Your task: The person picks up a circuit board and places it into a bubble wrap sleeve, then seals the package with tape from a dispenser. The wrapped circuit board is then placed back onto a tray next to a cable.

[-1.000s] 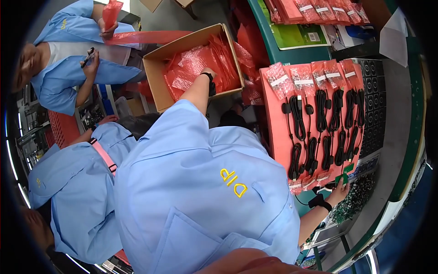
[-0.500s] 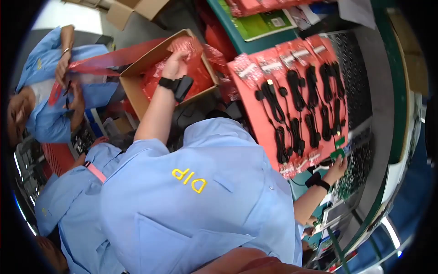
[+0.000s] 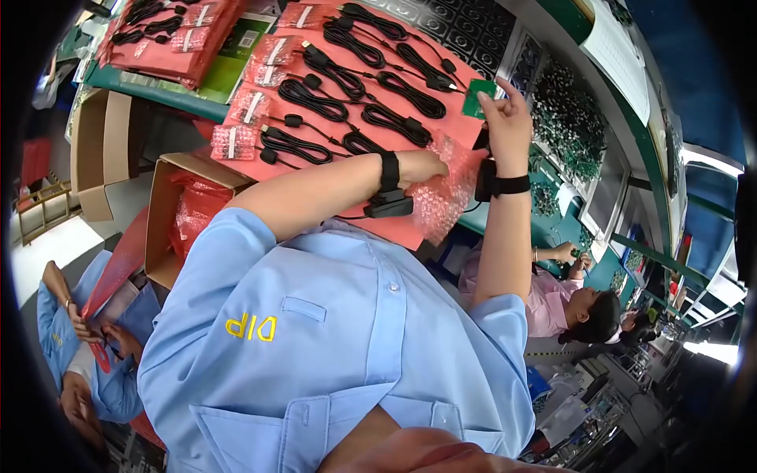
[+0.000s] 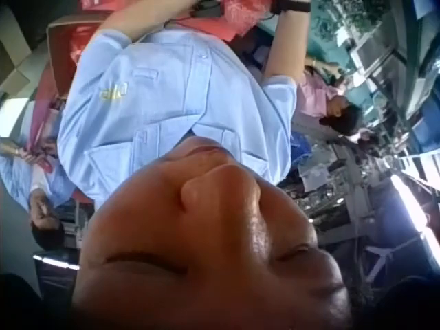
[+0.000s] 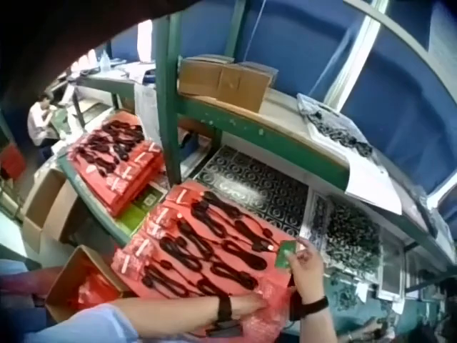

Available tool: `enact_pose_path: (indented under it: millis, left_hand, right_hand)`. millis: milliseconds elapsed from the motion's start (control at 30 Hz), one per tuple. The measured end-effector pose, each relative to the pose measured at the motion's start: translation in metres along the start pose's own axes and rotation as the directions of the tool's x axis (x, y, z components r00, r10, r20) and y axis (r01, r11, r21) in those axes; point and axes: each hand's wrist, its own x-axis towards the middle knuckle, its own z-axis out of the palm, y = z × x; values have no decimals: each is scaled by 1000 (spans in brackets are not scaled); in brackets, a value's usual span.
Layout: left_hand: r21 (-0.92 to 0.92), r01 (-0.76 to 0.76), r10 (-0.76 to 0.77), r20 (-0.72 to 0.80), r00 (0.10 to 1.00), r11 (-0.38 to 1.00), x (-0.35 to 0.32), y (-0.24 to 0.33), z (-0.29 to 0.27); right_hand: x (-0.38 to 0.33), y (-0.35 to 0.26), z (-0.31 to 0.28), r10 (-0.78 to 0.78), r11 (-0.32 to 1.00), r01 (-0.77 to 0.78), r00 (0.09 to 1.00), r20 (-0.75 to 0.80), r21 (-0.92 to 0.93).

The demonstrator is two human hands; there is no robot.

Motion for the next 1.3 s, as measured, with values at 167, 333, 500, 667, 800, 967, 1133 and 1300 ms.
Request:
enact_pose_path:
  millis: [167, 333, 500, 667, 800, 967, 1133, 1300]
  left_hand:
    - [-449, -57, -27, -178, 984, 892, 57, 22, -28]
    - [-760, -164, 138, -98, 986, 629, 48, 24, -27]
    - [-716, -296, 166, -247, 955, 632, 53, 15, -20]
    - [-819, -51, 177, 62, 982, 572, 55, 27, -9]
    - [-793, 10, 93, 84, 992, 609, 62, 23, -15]
    - [-796, 1, 81, 63, 995, 605, 76, 7, -28]
    - [-808, 65, 80, 138, 987, 586, 76, 6, -31]
    - [-867, 91, 69, 142, 987, 490, 74, 6, -26]
  right_hand:
    - [1, -7, -9, -21, 995, 24, 999, 30, -93]
    - [-10, 46, -16, 104, 994, -102, 994, 46, -32]
    - [-13, 63, -19, 138, 986, -133, 989, 51, -102]
    - [-18, 71, -21, 208, 978, -208, 977, 38, -16]
    - [-16, 69, -25, 110, 952, -87, 992, 65, -292]
    - [-35, 65, -55, -285, 854, 256, 959, 5, -452]
    - [-50, 55, -64, -598, 324, 658, 699, 392, -679]
    - [-18, 73, -41, -313, 855, 382, 920, 237, -351]
